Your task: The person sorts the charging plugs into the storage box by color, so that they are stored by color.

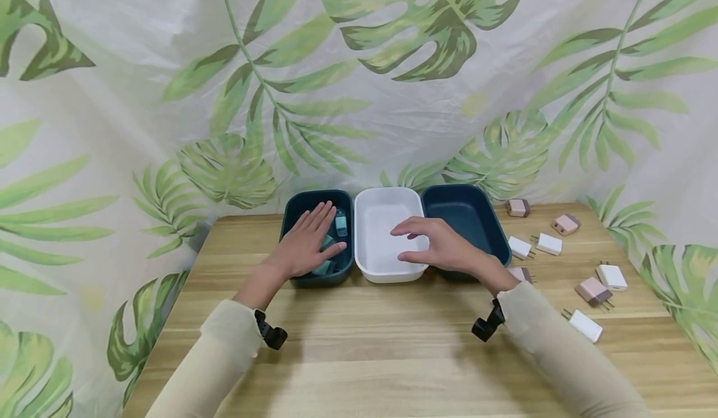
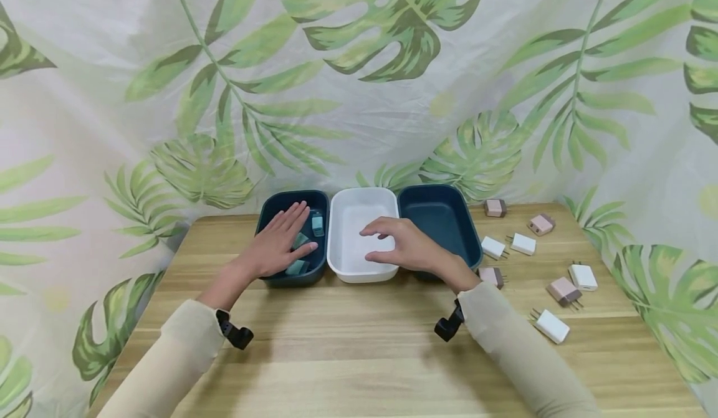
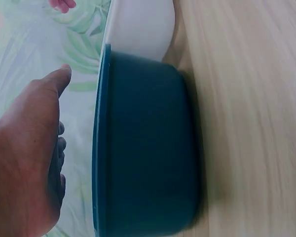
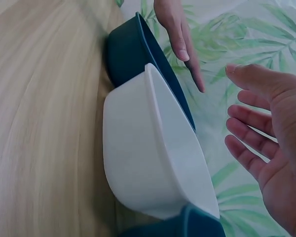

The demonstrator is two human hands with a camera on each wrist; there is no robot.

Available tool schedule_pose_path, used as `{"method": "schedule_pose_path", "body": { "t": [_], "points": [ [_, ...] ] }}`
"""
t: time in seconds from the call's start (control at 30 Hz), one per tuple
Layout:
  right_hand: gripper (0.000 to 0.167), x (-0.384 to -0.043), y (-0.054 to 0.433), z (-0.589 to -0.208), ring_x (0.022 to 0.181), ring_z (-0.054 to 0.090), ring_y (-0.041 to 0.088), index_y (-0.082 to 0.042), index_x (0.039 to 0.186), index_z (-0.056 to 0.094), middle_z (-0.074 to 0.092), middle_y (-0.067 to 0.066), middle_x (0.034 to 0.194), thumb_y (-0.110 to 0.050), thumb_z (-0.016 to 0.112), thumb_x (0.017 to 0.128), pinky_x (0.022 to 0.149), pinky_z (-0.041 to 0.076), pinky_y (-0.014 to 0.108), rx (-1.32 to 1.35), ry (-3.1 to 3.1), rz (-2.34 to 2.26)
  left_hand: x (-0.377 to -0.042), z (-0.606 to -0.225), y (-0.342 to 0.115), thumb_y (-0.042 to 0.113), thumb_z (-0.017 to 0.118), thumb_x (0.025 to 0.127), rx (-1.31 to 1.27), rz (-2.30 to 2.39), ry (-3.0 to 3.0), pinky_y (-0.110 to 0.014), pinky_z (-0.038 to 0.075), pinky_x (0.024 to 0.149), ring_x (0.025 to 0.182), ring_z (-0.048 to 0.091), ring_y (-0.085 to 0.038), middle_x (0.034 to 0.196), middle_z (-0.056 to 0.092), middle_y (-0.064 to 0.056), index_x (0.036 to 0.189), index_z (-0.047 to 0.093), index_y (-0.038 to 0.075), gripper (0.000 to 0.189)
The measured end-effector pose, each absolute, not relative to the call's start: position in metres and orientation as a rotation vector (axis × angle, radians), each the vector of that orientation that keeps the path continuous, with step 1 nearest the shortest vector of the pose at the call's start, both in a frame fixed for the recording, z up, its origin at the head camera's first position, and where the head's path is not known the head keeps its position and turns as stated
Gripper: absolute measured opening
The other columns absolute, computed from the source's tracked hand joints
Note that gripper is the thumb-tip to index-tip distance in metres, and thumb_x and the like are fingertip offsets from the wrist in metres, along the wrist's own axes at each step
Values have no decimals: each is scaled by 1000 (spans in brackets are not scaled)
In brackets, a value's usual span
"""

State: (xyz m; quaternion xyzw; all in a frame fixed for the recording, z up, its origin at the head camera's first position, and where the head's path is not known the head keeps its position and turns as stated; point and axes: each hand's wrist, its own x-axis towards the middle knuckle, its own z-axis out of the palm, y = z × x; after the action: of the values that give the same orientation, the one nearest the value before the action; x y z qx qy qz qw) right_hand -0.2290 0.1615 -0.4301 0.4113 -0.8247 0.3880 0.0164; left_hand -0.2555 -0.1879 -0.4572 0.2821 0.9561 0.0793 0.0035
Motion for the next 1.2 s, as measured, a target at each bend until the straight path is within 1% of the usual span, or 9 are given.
{"method": "schedule_pose_path", "body": {
  "t": [0.1,0.23,0.33,0.4,0.57,0.73,0.87,1.07,1.2],
  "points": [
    [42,-226,171,-428,116,70,31,-5,128,75,74,9,129,-18,87,90,93,61,50,1272,-2556,1187,-255,-456,-180,64,44,108,899,252,2996,-51,6,133,165,3,-28,179,7,-12,171,12,6,92],
    [42,-220,184,-426,110,70,23,-7,127,76,74,9,128,-17,88,89,89,61,47,1245,-2559,1125,-256,-455,-168,63,44,108,911,249,2989,-49,6,133,165,3,-27,179,6,-11,171,12,6,90],
    [41,-216,195,-426,109,70,20,-8,127,76,74,9,128,-15,88,89,87,61,49,1237,-2551,1105,-258,-457,-160,63,43,108,917,235,2984,-50,7,133,165,3,-28,179,6,-12,171,11,6,90],
    [41,-214,202,-426,112,70,22,-9,128,76,73,8,128,-14,87,89,88,61,51,1238,-2542,1096,-261,-458,-155,62,44,108,918,240,2982,-50,8,133,165,3,-28,178,7,-12,171,11,6,90],
    [42,-210,218,-427,119,69,27,-10,130,75,73,8,129,-12,87,89,91,60,50,1251,-2531,1056,-268,-465,-147,63,42,108,902,234,2963,-47,5,133,166,0,-26,179,4,-11,171,10,7,90],
    [45,-210,234,-425,115,71,26,-11,131,75,72,7,130,-11,87,88,89,61,50,1236,-2545,1052,-271,-470,-143,65,40,108,865,213,2955,-46,4,133,166,-2,-25,179,1,-10,171,5,8,92],
    [45,-207,247,-423,112,70,21,-13,132,74,72,4,131,-13,87,88,90,61,42,1186,-2587,1043,-271,-471,-139,65,40,108,853,223,2950,-47,4,133,165,0,-26,179,2,-10,171,5,8,92],
    [46,-197,272,-422,112,68,16,-15,134,73,70,4,133,-16,86,90,90,61,38,1102,-2660,969,-271,-472,-133,67,39,107,847,216,2949,-45,4,133,166,0,-25,179,2,-9,171,5,8,92],
    [47,-192,287,-424,107,69,12,-11,132,74,72,7,131,-11,88,87,90,58,24,1072,-2629,934,-272,-475,-131,67,38,107,834,202,2938,-44,3,133,166,-1,-24,179,1,-9,171,5,9,93]
  ]
}}
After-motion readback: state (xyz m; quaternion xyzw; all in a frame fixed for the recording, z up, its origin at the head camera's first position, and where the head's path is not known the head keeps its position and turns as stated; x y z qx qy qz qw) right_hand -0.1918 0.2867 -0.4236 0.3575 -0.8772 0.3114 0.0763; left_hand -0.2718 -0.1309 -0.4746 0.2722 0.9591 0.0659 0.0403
